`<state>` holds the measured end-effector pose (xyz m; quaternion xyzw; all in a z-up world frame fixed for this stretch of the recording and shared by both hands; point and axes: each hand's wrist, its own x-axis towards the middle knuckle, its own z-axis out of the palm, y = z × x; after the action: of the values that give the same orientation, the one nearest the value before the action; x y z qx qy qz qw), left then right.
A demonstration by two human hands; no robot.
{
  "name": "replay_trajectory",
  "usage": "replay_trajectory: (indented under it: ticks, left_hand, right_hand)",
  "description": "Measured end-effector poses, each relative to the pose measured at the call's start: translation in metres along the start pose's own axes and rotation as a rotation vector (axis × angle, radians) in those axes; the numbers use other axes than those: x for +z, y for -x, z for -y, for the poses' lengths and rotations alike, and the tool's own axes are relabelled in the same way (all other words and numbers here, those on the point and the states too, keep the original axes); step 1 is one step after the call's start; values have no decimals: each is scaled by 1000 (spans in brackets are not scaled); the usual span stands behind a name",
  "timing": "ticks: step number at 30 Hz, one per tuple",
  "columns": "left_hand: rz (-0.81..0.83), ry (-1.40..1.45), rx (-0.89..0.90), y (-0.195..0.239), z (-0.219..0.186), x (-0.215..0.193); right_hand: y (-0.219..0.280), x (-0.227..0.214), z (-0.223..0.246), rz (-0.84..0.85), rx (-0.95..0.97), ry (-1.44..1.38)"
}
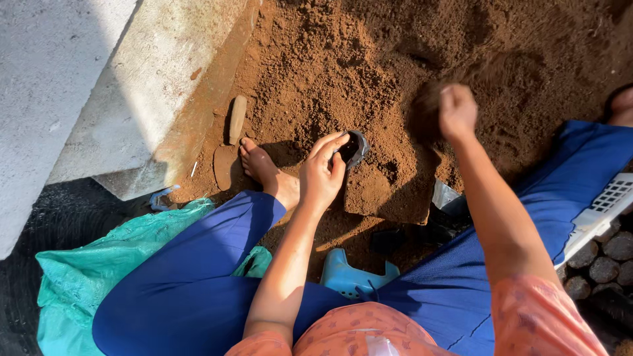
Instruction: The person scoops soil from a large pile and packs it into small black plastic nursery pots. They then place the filled pots into a white plastic crate nearby.
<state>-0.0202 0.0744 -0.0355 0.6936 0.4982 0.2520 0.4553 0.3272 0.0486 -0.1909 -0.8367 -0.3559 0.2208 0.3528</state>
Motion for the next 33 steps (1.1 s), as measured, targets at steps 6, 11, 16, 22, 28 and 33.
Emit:
replay_trajectory:
  ticks: [6, 11, 16, 22, 28, 33]
  left_hand:
    - [-102, 101, 136, -1, 13, -6]
    - [-172, 141, 189, -4, 11, -15]
    - [-113, 145, 71, -2, 4, -14]
    - [-102, 121, 171, 5, 2, -5]
    - [-14, 13, -48, -4, 10, -15]
    - [-103, 114, 172, -12, 15, -9]
  right_hand:
    - [-28, -32, 97, 72, -98, 425]
    - [-99, -22, 123, -32, -431, 231]
    - [-64, 18, 109, 204, -361, 459]
    - [60, 23, 119, 349, -442, 574]
    - [105, -47, 102, 280, 460, -589]
    - [78, -26, 79, 294, 760, -915]
